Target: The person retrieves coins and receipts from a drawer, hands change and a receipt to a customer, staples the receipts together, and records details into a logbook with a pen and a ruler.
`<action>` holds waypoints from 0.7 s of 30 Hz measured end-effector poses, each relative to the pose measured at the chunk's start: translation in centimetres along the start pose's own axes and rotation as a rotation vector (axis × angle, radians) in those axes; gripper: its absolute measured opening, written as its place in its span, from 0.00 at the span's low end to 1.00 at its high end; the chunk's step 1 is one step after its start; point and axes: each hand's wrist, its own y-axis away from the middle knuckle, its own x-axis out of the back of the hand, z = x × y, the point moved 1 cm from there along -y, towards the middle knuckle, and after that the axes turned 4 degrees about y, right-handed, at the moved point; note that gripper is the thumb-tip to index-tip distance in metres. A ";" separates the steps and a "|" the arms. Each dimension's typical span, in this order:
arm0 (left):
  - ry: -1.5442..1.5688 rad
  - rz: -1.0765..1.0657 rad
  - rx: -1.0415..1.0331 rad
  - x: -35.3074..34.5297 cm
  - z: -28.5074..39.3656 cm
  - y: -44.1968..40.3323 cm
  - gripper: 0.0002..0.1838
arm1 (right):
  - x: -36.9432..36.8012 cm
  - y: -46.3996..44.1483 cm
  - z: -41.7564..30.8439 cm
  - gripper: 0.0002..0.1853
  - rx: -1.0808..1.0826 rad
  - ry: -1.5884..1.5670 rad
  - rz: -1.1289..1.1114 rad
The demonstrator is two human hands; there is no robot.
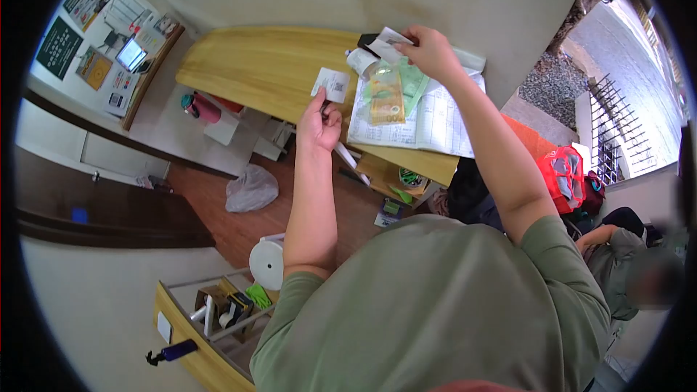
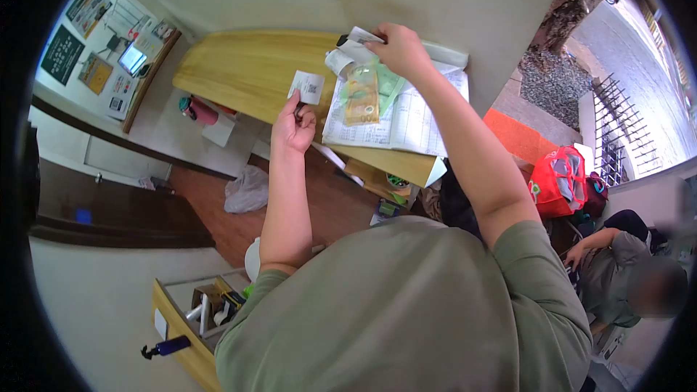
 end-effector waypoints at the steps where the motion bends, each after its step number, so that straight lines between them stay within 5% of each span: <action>1: 0.023 0.006 -0.003 -0.3 0.2 -0.5 0.07 | -0.1 -0.7 -0.7 0.19 0.016 -0.027 0.055; 5: 0.107 0.031 0.001 0.3 0.7 -1.7 0.07 | -1.0 -1.9 -1.9 0.19 -0.005 0.343 -0.156; 10: 0.207 -0.010 0.048 0.4 0.9 -2.4 0.07 | -2.8 -2.3 -2.5 0.21 0.066 0.144 -0.162; 13: 0.255 -0.061 0.037 1.0 1.4 -2.6 0.07 | -2.1 -1.7 -2.2 0.21 -0.174 -0.094 -0.200; 14: 0.253 -0.094 0.019 1.4 1.5 -2.4 0.07 | -1.9 -1.0 -1.8 0.21 -0.196 -0.164 -0.059; 17: 0.280 -0.126 0.015 1.6 1.2 -2.1 0.08 | -3.0 0.5 0.1 0.20 -0.017 0.136 0.249; 21: 0.242 -0.047 0.112 1.0 0.0 -2.3 0.07 | -4.4 0.0 -0.2 0.13 0.109 0.336 0.013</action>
